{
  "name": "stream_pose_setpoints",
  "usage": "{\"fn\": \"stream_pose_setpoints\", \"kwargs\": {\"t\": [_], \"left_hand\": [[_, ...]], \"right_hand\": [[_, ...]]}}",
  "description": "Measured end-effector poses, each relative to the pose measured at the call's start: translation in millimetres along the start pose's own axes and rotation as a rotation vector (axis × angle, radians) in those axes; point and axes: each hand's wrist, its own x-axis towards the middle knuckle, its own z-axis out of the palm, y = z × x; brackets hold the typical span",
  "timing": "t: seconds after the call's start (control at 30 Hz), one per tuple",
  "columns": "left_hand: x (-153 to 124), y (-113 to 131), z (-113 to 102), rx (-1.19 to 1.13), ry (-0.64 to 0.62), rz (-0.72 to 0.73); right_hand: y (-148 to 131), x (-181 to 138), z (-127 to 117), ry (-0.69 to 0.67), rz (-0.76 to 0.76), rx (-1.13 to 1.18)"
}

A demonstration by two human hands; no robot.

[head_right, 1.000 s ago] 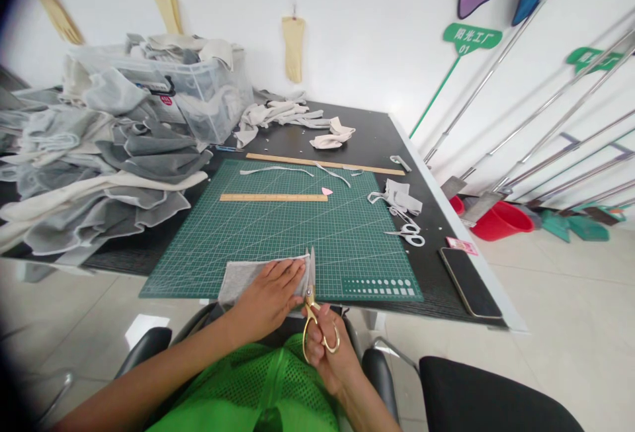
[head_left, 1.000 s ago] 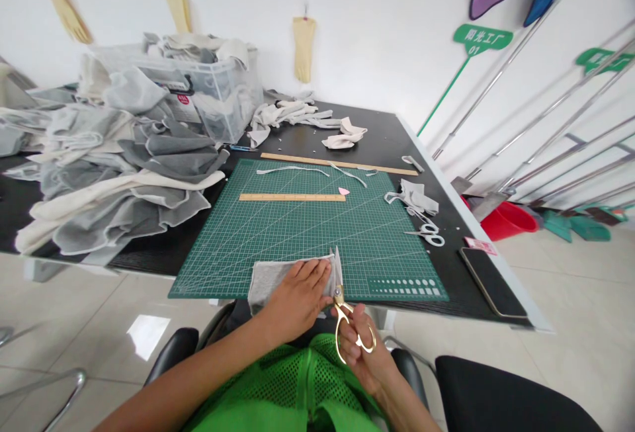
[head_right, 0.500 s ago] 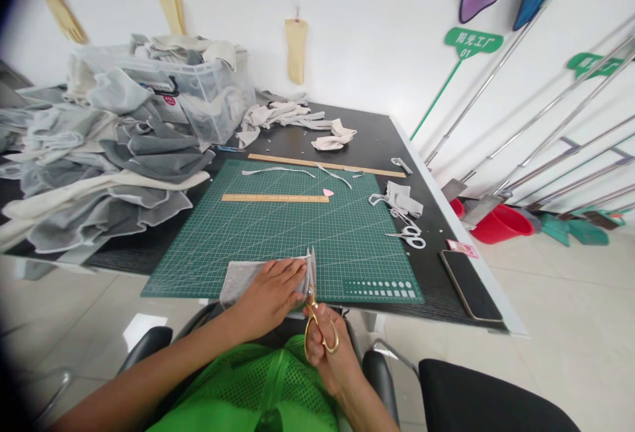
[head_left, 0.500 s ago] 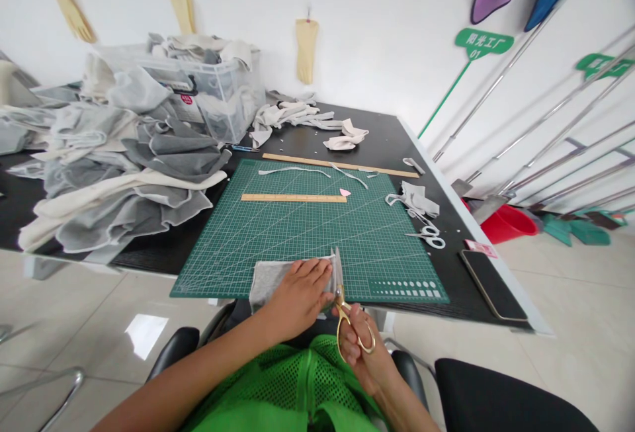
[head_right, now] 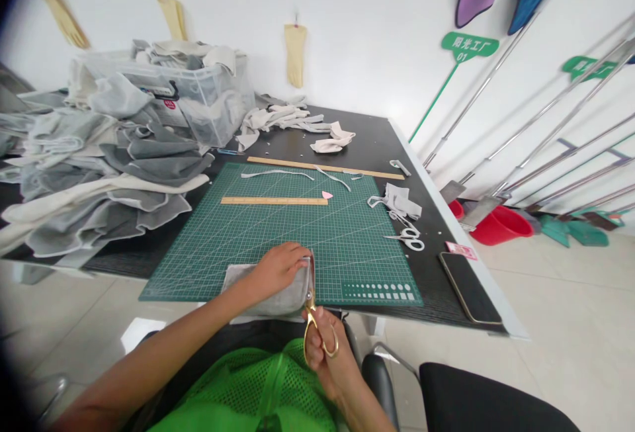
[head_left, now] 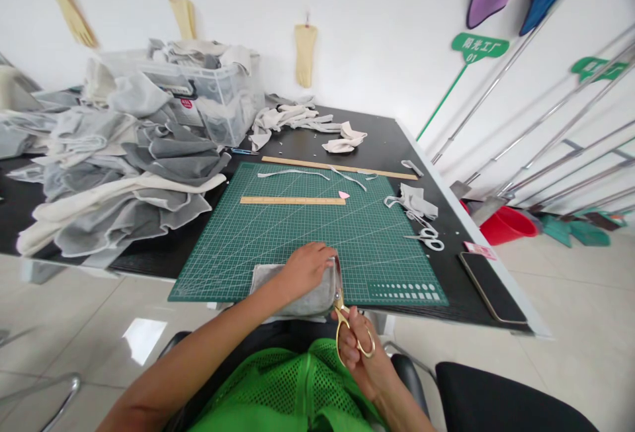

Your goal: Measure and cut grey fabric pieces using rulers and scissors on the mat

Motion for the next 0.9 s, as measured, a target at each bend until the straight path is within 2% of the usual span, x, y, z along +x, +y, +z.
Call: {"fn": "stream_pose_setpoints", "kwargs": {"t": [0.13, 0.3, 0.43, 0.67, 0.9], "left_hand": [[3.6, -4.8, 2.7, -0.05, -0.017, -0.025], [7.2, -0.6, -4.7, 0.007, -0.078, -0.024], [10.6, 1.5, -13.3, 0.057, -0.172, 0.048], [12.7, -1.2, -24.7, 0.036, -0.242, 0.163], [13.7, -9.7, -19.8, -0.001, -0.222, 0.175]], "right_hand": [[1.7, -0.1, -0.2, -0.003, 0.019, 0.061], [2.1, -3.0, -2.9, -0.032, 0.054, 0.145], [4.4, -6.0, -8.8, -0.06, 0.062, 0.188], [8.9, -5.0, -20.5, -0.154, 0.07, 0.256], [9.0, -1.6, -24.2, -0.191, 0.069, 0.259]]}}
